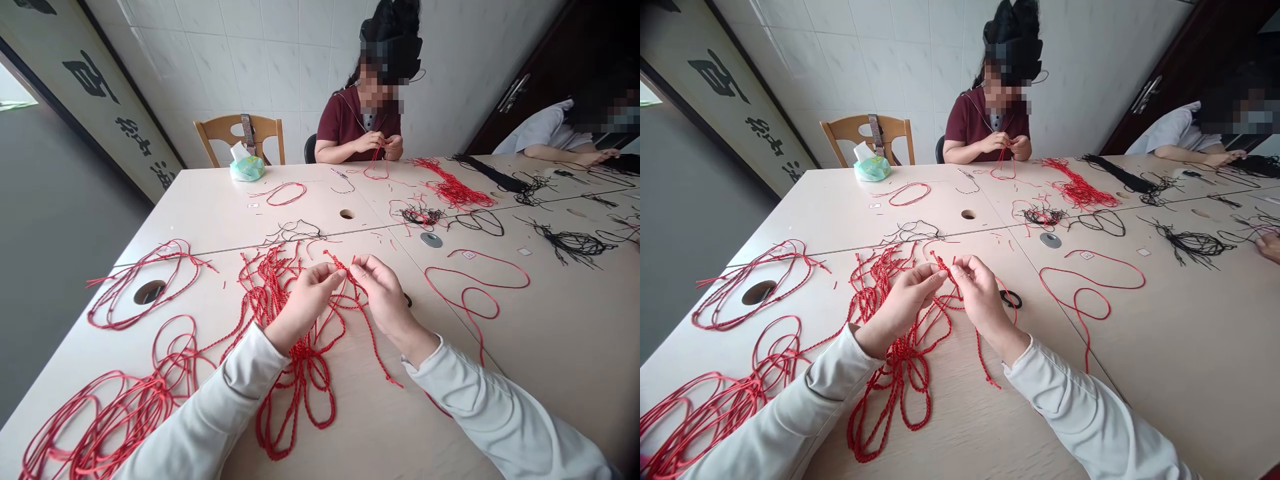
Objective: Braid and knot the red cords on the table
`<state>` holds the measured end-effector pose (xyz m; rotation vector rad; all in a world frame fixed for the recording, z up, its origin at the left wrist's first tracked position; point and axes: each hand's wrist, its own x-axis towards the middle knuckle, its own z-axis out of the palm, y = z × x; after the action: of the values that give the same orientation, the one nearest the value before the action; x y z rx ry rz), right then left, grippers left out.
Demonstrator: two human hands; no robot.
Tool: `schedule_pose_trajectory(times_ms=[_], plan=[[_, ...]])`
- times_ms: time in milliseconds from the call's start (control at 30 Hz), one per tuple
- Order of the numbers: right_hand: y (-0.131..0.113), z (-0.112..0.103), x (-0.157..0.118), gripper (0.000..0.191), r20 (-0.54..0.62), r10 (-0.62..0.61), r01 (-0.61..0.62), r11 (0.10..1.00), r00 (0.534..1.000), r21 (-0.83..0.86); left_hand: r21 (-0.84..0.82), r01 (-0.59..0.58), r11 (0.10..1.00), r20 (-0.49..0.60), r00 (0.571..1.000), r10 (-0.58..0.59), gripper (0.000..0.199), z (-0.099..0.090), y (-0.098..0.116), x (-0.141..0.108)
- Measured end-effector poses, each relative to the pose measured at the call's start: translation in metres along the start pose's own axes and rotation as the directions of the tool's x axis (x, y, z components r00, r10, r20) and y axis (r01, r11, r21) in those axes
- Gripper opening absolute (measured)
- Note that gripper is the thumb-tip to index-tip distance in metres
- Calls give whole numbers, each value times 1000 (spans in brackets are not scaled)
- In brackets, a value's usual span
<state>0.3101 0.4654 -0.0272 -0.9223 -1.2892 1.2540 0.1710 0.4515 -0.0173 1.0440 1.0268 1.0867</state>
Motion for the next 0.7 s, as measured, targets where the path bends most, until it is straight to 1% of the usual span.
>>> schedule_pose_trajectory(times_ms=[100, 233, 333, 400, 500, 567, 633, 700], plan=[[3, 1, -3, 14, -4, 33, -33, 999, 999, 28, -25, 37, 999, -52, 998, -38, 33, 2, -1, -1], [5, 4, -7, 13, -58, 9, -6, 999, 998, 54, -155, 30, 987, -27, 999, -35, 37, 7, -1, -5], [3, 4, -8, 16, -78, -14, 17, 999, 997, 34, -215, 31, 976, -21, 999, -36, 36, 9, -1, -6], [-1, 3, -8, 18, -38, -15, 14, 999, 999, -31, -228, 6, 974, -65, 998, -21, 33, 7, -3, -4], [-6, 1, -6, 23, 115, 24, -3, 983, 993, -182, -198, -67, 978, -157, 987, 35, 27, 2, -6, -1], [-8, 1, -5, 24, 183, 42, 14, 956, 982, -292, -172, -102, 980, -213, 975, 64, 22, 0, -8, 1], [-7, 2, -6, 26, 190, 4, 73, 917, 982, -393, -148, -135, 980, -284, 955, 89, 19, 0, -10, 3], [-3, 3, -9, 25, 191, -89, 175, 848, 977, -501, -98, -178, 979, -350, 927, 134, 16, 0, -13, 4]])
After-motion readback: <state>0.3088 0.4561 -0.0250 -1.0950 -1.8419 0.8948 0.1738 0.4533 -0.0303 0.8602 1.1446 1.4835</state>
